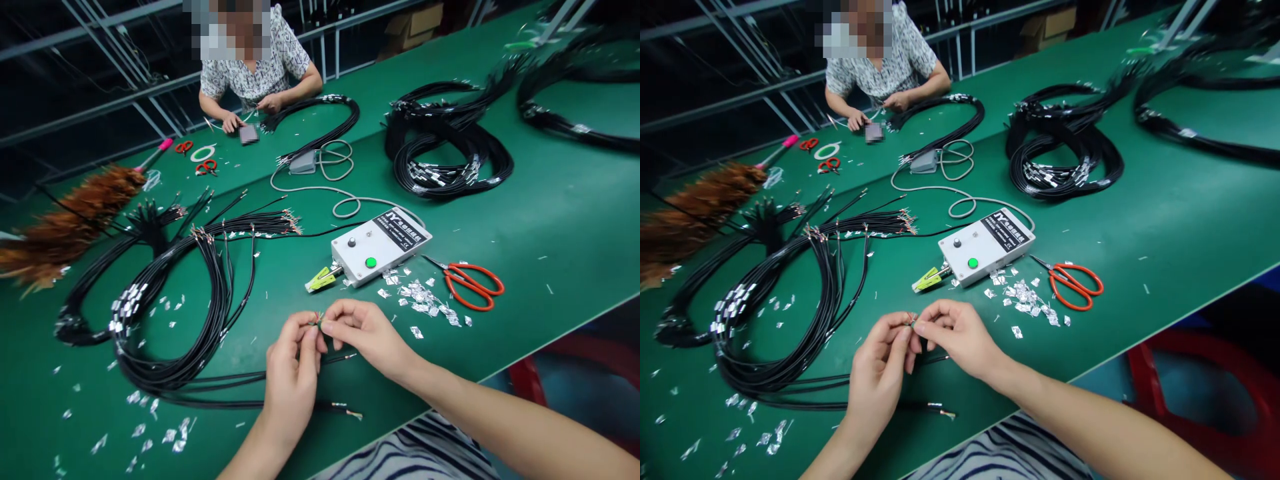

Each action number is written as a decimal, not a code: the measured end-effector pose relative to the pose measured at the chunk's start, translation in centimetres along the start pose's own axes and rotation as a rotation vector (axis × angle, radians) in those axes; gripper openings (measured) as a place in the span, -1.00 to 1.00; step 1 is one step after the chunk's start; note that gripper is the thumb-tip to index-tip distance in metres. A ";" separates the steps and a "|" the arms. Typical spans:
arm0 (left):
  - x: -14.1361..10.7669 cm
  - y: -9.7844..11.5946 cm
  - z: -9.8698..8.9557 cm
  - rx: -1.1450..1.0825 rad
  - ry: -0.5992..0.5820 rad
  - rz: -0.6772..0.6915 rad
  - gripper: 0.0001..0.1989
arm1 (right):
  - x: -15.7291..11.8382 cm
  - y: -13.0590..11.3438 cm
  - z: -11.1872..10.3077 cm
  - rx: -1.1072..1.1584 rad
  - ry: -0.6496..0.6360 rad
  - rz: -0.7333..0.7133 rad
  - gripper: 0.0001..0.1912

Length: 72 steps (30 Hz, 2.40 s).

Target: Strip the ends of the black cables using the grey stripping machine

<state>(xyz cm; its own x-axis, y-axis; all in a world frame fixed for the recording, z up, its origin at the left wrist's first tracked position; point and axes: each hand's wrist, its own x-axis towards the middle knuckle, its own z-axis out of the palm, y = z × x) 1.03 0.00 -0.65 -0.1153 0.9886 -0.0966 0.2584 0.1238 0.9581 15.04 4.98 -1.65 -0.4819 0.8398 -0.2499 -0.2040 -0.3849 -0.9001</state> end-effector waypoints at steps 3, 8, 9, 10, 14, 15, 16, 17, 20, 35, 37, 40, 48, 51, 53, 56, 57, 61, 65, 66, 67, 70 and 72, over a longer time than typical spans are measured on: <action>0.3 0.6 -0.1 -0.066 -0.049 0.004 -0.77 | 0.1 0.0 -0.3 0.007 -0.001 0.064 -0.61; 1.1 1.5 0.2 -0.225 -0.021 -0.016 -0.86 | 0.2 -0.1 -0.6 -0.022 -0.031 0.081 -0.60; 1.3 1.5 0.3 -0.256 0.003 -0.049 -0.85 | 0.2 -0.1 -0.7 -0.045 -0.042 0.067 -0.61; 1.3 1.4 0.4 -0.276 0.019 -0.082 -0.85 | 0.2 -0.3 -0.9 -0.083 -0.048 0.047 -0.64; 1.0 1.0 0.3 -0.173 0.030 -0.090 -0.85 | 0.1 -1.1 -1.5 -0.356 -0.042 -0.101 -0.82; 0.9 0.9 0.3 -0.110 0.043 -0.050 -0.85 | 0.1 -1.3 -1.6 -0.436 -0.048 -0.149 -0.85; 0.7 0.9 0.3 -0.047 0.060 -0.005 -0.85 | 0.1 -1.4 -1.7 -0.512 -0.054 -0.199 -0.88; 0.6 0.8 0.2 0.001 0.074 0.029 -0.85 | 0.0 -1.6 -1.8 -0.581 -0.062 -0.245 -0.88; 0.8 0.7 0.0 -0.022 0.079 -0.020 -0.82 | 0.1 -1.8 -2.2 -0.702 -0.081 -0.346 -0.87; 1.6 0.5 -0.2 -0.121 0.048 -0.148 -0.71 | 1.3 -2.3 -2.0 -1.492 -0.121 -0.953 -0.64; 1.9 0.4 -0.5 -0.139 0.067 -0.152 -0.72 | 1.4 -2.6 -2.5 -1.510 -0.058 -0.943 -0.65; 2.7 0.4 -1.0 -0.203 0.095 -0.153 -0.71 | 2.1 -3.5 -3.4 -1.552 0.066 -0.895 -0.75; 5.2 -0.1 -1.3 -0.236 0.127 -0.099 -0.70 | 6.4 -5.4 -3.8 -1.842 -0.143 -0.646 -0.91; 5.7 -0.6 -1.3 -0.233 0.146 -0.089 -0.71 | 7.1 -5.3 -3.6 -1.891 -0.149 -0.616 -0.95; 6.0 -0.9 -1.2 -0.233 0.163 -0.083 -0.73 | 7.2 -5.1 -3.5 -1.912 -0.125 -0.634 -0.94; 6.5 -1.4 -1.1 -0.230 0.185 -0.081 -0.74 | 7.2 -5.0 -3.4 -1.888 -0.106 -0.671 -0.89; 6.6 -1.6 -1.0 -0.229 0.189 -0.082 -0.74 | 7.2 -5.0 -3.4 -1.878 -0.103 -0.679 -0.89; 7.2 -1.8 -0.5 -0.220 0.190 -0.090 -0.75 | 7.1 -5.0 -3.5 -1.874 -0.095 -0.681 -0.89; 7.4 -1.7 0.0 -0.201 0.183 -0.100 -0.76 | 7.0 -5.0 -3.5 -1.884 -0.095 -0.676 -0.88; 7.4 -1.7 0.1 -0.193 0.183 -0.101 -0.77 | 6.9 -5.0 -3.5 -1.886 -0.096 -0.675 -0.87; 7.5 -1.7 0.2 -0.184 0.184 -0.101 -0.77 | 6.9 -5.0 -3.5 -1.888 -0.097 -0.674 -0.87; 7.5 -1.7 0.3 -0.152 0.187 -0.100 -0.78 | 6.8 -5.0 -3.4 -1.896 -0.095 -0.676 -0.89; 7.5 -1.7 0.3 -0.129 0.186 -0.098 -0.79 | 6.7 -4.9 -3.4 -1.903 -0.094 -0.677 -0.90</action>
<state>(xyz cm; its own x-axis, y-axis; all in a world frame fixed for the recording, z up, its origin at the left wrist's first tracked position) 0.02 7.20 -3.06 -0.3113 0.9383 -0.1506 0.1143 0.1943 0.9743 15.70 13.84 -0.11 -0.7754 0.6046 0.1824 0.6156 0.7880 0.0047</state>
